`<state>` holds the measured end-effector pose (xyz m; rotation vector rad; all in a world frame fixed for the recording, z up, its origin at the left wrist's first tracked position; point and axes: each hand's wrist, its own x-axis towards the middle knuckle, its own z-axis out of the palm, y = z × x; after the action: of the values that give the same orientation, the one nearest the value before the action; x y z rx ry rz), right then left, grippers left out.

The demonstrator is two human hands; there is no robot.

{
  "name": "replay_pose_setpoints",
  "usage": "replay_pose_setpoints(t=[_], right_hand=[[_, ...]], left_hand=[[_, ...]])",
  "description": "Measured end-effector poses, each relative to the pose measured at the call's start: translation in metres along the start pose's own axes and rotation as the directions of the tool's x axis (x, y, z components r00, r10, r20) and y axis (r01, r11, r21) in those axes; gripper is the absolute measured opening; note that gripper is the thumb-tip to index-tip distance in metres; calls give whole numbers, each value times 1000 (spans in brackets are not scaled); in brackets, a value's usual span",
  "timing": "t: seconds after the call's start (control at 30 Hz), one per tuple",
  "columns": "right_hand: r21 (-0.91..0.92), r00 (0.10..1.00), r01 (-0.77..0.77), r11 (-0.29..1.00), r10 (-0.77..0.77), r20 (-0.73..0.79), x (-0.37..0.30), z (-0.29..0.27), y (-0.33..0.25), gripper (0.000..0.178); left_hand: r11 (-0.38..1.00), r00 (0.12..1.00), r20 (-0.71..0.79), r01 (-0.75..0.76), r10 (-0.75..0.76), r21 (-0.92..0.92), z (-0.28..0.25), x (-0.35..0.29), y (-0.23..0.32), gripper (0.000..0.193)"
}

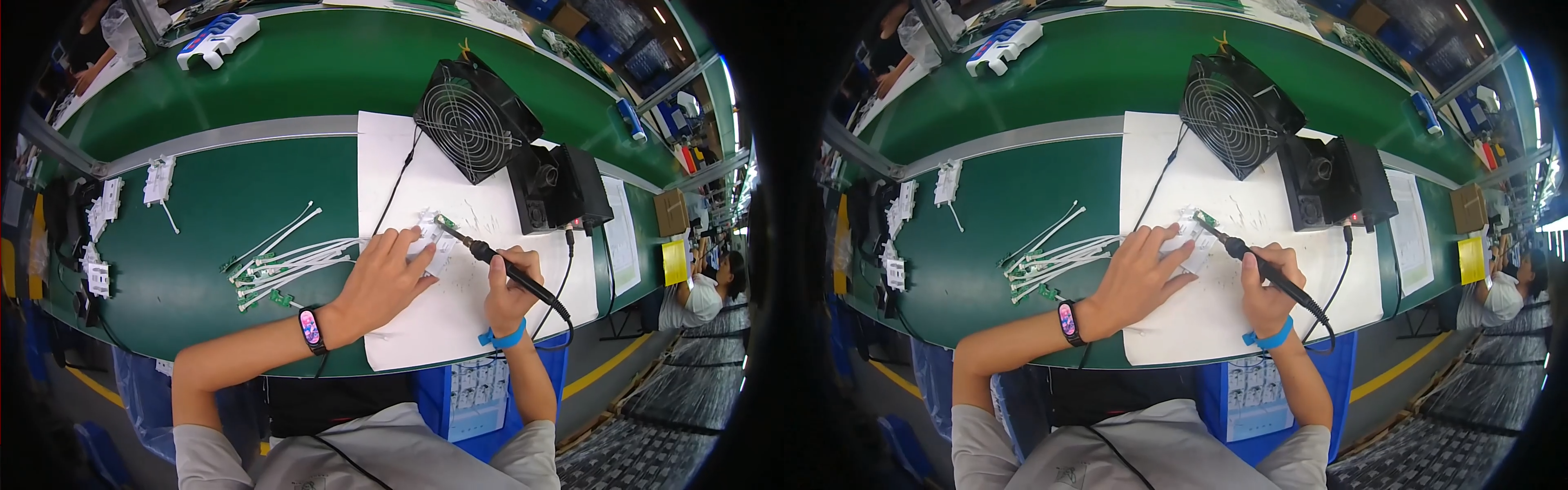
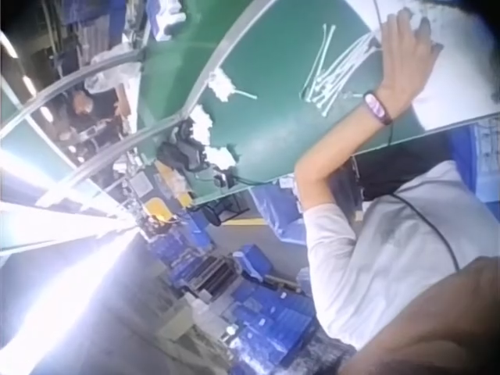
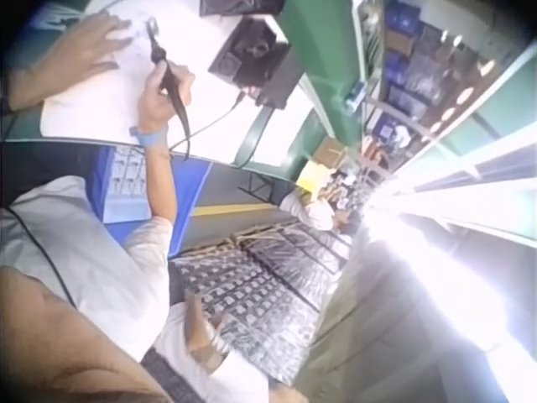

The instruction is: Soldering wires onto small circuit boards for light fixture components at an assembly line station.

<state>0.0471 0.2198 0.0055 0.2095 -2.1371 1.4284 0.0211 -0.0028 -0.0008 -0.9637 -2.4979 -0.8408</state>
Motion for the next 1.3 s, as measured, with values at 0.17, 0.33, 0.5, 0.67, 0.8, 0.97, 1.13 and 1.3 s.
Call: replay_pose_setpoints(t=[0.17,0.33,0.5,0.67,0.8,0.97,1.13,1.3], right_hand=[[110,985,108,988,-91,-149,-3,-6,8,11],[83,989,106,991,-96,-115,-1,-6,8,11],[112,987,58,992,-41,-153,0,-4,4,11],[85,988,55,995,-42,-150,1,-2,6,13],[81,992,12,997,-2,-127,-1,-4,3,17],[60,995,22,998,-16,-98,1,-2,0,21],[67,997,7,998,-2,-82,3,-6,3,21],[-26,945,219,975,-218,-242,8,-22,6,18]], left_hand=[[1000,999,33,-1,1,-2,0,-1,-1,46],[1000,999,34,-12,12,-5,0,0,-2,46],[1000,1000,24,-8,9,-21,-1,0,-3,46],[1000,1000,27,-13,14,-25,-1,-1,-3,46],[1000,999,38,-10,11,-17,-1,-2,-3,46],[1000,999,34,-5,5,-14,-2,-1,-4,46],[1000,1000,20,2,-2,-30,0,1,-3,46],[1000,1000,28,-12,12,-11,-1,0,-4,46]])
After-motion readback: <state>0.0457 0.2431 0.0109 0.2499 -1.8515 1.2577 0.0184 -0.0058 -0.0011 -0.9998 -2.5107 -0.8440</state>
